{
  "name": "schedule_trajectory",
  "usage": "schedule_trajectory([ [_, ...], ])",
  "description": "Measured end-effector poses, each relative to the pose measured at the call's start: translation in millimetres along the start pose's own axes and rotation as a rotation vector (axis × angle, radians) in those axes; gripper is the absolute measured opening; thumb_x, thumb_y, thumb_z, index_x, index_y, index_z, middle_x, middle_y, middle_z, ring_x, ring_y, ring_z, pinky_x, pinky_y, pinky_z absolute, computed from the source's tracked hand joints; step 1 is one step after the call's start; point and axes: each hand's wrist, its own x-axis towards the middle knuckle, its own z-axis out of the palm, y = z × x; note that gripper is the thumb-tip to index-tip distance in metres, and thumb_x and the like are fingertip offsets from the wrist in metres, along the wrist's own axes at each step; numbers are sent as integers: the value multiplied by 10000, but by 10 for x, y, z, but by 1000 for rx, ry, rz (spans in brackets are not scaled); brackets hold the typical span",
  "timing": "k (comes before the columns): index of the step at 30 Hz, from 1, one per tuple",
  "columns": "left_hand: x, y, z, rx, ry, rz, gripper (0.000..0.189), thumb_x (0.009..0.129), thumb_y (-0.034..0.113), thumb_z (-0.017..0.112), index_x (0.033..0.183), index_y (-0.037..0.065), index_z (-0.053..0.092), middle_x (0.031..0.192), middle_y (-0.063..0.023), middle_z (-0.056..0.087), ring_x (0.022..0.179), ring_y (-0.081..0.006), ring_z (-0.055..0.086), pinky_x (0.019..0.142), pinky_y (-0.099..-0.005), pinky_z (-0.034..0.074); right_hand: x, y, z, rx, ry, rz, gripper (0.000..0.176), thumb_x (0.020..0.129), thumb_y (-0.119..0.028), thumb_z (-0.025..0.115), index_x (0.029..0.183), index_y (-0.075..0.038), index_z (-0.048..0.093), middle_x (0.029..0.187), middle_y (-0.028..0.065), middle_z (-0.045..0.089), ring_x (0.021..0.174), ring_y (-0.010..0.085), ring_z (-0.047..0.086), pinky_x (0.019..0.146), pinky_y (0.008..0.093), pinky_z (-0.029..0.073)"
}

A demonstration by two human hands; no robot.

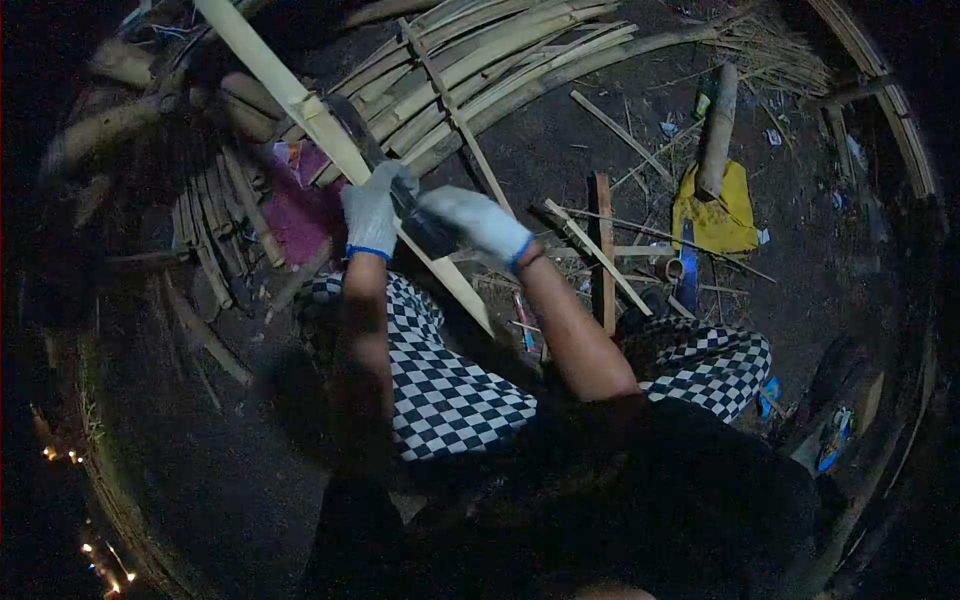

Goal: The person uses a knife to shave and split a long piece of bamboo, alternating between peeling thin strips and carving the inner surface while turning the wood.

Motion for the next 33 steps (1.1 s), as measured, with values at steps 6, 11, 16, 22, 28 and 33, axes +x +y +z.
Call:
schedule_trajectory([
  [6,253,70,-235,-67,-32,80,146,783,124,599,730,-12,584,625,-88,572,523,-181,564,515,-298,478,-155,2295,-1639,1290,950,-78,439,892,-456,437,1033,-66,582,958,144,585,819,254,554,756,409,491],
  [11,268,139,-257,-88,11,107,148,750,124,610,679,-3,581,575,-68,557,488,-173,545,488,-274,439,-324,3394,-2733,1260,1503,-7,524,914,-466,383,1187,-42,528,1107,144,574,934,248,559,740,374,501],
  [16,283,159,-292,-35,1,112,147,742,135,622,671,15,576,573,-65,555,497,-165,543,494,-265,425,-458,2725,-2602,1056,1648,-221,324,881,-270,437,1060,-9,509,1020,148,566,880,277,573,751,385,512],
  [22,265,182,-304,22,-34,101,140,784,149,602,740,18,576,631,-55,544,564,-167,547,561,-299,464,-413,1122,-1756,942,1545,-443,200,787,-71,549,965,14,515,825,131,582,725,241,595,549,324,481],
  [28,266,197,-324,-79,71,99,135,735,118,636,729,-7,586,598,-65,566,499,-160,551,499,-273,468,151,494,-1354,580,1333,-595,392,758,8,508,1124,-28,371,798,125,530,618,221,585,486,313,458],
  [33,288,233,-408,83,58,95,119,774,116,617,760,2,590,663,-76,577,569,-183,560,561,-293,486,537,1386,-1647,-486,1466,-315,244,872,-192,539,1017,3,520,842,184,612,719,320,595,660,378,479],
])
